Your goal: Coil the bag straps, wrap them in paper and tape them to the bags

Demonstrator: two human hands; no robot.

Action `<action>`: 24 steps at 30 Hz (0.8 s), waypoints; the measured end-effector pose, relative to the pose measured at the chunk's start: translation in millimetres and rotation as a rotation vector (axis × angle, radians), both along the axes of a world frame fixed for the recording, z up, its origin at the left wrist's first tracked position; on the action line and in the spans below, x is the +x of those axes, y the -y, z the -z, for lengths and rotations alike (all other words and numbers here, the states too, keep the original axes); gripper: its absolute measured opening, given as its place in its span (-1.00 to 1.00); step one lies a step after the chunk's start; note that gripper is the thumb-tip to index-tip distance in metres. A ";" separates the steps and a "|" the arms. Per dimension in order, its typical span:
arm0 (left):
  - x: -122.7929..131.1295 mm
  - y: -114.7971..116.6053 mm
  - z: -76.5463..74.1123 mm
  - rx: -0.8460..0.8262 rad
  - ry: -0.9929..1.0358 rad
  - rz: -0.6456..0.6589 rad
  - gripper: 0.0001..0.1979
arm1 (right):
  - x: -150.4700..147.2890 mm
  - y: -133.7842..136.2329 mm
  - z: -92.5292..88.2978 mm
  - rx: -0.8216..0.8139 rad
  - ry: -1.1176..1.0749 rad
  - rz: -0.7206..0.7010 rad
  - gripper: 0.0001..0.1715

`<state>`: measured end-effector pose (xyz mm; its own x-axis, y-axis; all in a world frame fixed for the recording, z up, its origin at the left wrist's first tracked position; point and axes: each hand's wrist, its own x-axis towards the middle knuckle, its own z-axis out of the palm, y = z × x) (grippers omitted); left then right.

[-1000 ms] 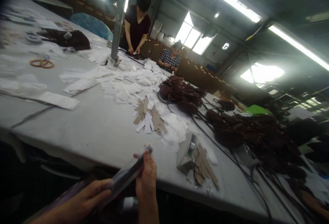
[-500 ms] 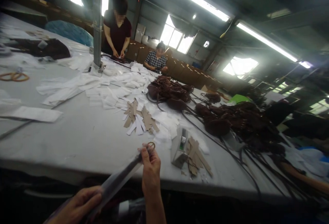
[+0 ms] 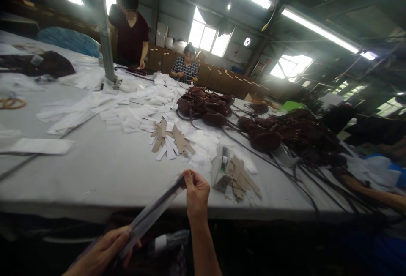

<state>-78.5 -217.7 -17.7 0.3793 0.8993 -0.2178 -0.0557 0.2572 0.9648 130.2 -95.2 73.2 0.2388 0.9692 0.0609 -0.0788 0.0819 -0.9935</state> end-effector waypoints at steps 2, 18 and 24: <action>3.5 2.6 3.3 0.000 -0.004 -0.096 -0.42 | -0.1 -0.6 5.6 0.003 0.023 -0.003 -0.60; 7.5 -120.7 -122.9 -0.209 0.956 -0.399 -0.65 | -6.0 -66.8 -78.3 0.298 0.205 0.173 -0.55; -20.8 -169.7 -50.9 -0.070 0.558 -0.527 -0.58 | -30.9 -119.0 -27.0 0.149 0.188 0.085 -0.52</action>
